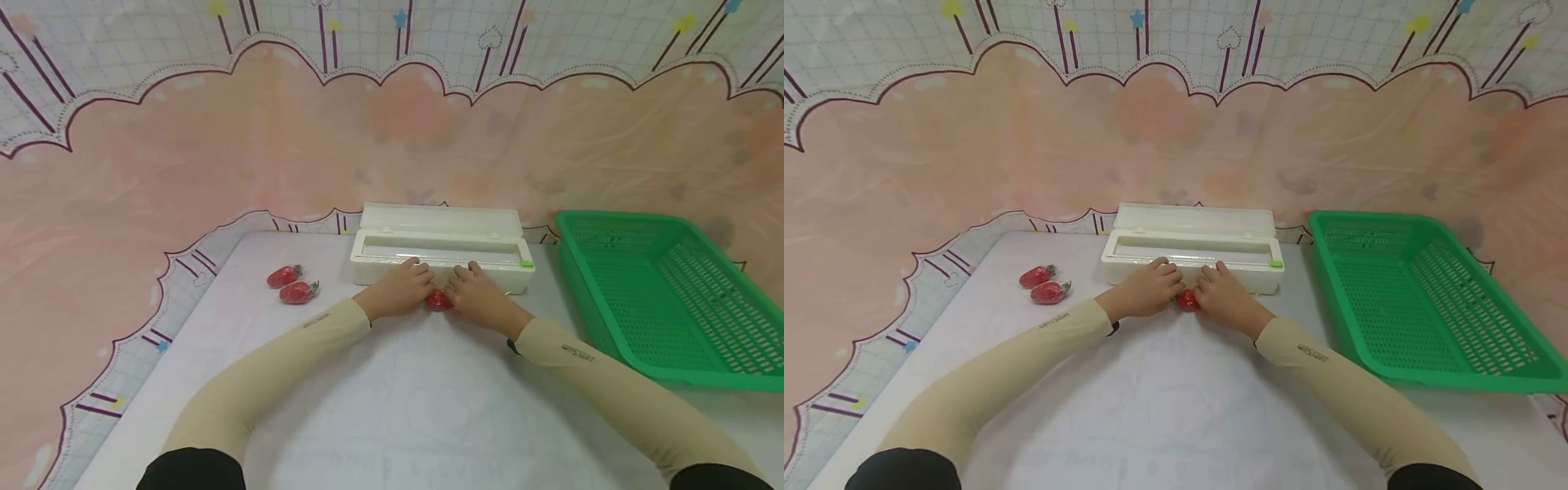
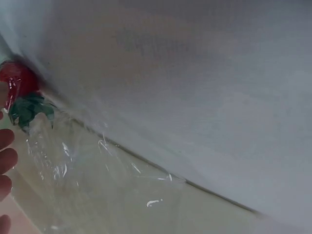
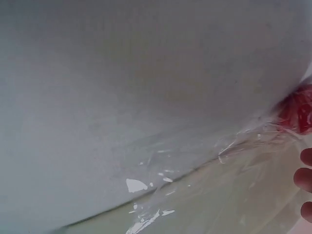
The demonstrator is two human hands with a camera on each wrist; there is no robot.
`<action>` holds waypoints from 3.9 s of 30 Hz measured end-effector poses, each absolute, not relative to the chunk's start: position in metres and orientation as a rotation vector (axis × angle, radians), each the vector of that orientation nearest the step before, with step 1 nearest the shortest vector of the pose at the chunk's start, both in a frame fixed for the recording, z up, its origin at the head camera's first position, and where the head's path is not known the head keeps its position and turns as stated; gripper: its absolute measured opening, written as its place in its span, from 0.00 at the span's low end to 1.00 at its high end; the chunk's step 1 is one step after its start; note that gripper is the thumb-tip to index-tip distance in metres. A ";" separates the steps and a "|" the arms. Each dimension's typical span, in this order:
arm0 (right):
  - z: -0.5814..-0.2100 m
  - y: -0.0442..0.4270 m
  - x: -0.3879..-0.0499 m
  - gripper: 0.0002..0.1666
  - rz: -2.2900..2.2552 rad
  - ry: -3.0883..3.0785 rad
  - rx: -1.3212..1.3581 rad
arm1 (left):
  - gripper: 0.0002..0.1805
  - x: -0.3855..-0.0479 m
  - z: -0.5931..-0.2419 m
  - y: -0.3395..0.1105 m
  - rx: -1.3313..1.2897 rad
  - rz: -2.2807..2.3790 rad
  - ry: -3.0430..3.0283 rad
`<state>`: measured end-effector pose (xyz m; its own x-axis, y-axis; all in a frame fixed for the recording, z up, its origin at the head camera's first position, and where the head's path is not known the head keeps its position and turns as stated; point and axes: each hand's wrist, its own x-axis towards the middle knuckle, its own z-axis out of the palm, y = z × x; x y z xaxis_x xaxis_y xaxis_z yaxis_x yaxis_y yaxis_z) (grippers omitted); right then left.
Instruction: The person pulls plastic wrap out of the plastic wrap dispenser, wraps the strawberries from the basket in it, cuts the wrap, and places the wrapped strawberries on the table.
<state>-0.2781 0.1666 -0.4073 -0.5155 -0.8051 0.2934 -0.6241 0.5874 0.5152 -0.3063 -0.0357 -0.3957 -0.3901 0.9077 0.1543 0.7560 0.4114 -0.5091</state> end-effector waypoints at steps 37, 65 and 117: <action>-0.413 0.162 -0.191 0.24 -0.438 -2.462 1.148 | 0.14 -0.226 -0.410 -0.039 -1.428 0.339 -2.542; -0.414 0.164 -0.194 0.15 -0.231 -2.556 1.165 | 0.11 -0.210 -0.406 -0.033 -1.324 0.331 -2.430; -0.414 0.163 -0.214 0.18 -0.022 -2.729 1.020 | 0.20 -0.227 -0.409 -0.025 -1.217 0.238 -2.702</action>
<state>-0.2137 0.1629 -0.4144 -0.7320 -0.6493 0.2064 -0.6459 0.7577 0.0929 -0.2270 -0.0246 -0.4087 -0.6527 0.7525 0.0876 0.7256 0.6542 -0.2133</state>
